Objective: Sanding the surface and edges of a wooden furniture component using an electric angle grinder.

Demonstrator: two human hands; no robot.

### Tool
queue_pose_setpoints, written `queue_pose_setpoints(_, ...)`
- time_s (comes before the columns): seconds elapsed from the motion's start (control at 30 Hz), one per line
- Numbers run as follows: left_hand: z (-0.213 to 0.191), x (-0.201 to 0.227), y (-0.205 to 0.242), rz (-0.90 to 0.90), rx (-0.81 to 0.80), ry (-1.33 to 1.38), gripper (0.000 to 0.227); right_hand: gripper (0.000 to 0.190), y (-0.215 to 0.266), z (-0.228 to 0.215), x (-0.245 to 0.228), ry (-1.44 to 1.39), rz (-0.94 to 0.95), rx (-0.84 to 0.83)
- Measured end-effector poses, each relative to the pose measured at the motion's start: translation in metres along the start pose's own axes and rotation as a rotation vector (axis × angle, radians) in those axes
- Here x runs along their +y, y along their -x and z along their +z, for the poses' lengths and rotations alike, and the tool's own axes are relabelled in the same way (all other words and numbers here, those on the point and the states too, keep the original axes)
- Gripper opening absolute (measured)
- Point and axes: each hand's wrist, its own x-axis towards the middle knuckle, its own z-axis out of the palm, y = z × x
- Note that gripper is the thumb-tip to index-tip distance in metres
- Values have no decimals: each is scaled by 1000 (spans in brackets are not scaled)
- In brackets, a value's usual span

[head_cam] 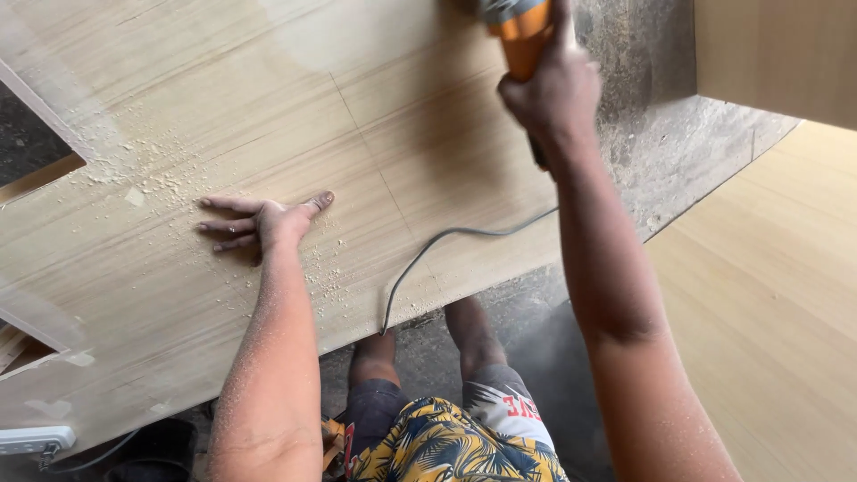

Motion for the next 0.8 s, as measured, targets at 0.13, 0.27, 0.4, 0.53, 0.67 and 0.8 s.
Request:
queue_pose_setpoints(0.13, -1, 2, 2, -3, 17, -29, 195, 67, -22, -1, 48, 11, 44, 72)
queue_pose_setpoints(0.27, -13, 4, 11, -23, -23, -6, 192, 73, -11, 0, 45, -27, 67, 121)
queue_pose_setpoints(0.4, -13, 7, 15, -19, -9, -58, 193, 101, 37, 0, -18, -221, -97, 79)
queue_pose_setpoints(0.53, -18, 8, 19, -94, -54, -14, 194, 110, 62, 60, -64, -29, -79, -87)
queue_pose_setpoints(0.67, -42, 9, 41, 26, -130, 63, 190, 107, 89, 72, -102, -11, -255, -54)
queue_pose_setpoints(0.8, -40, 9, 40, -7, -159, 104, 189, 105, 88, 63, -75, -26, -188, -45)
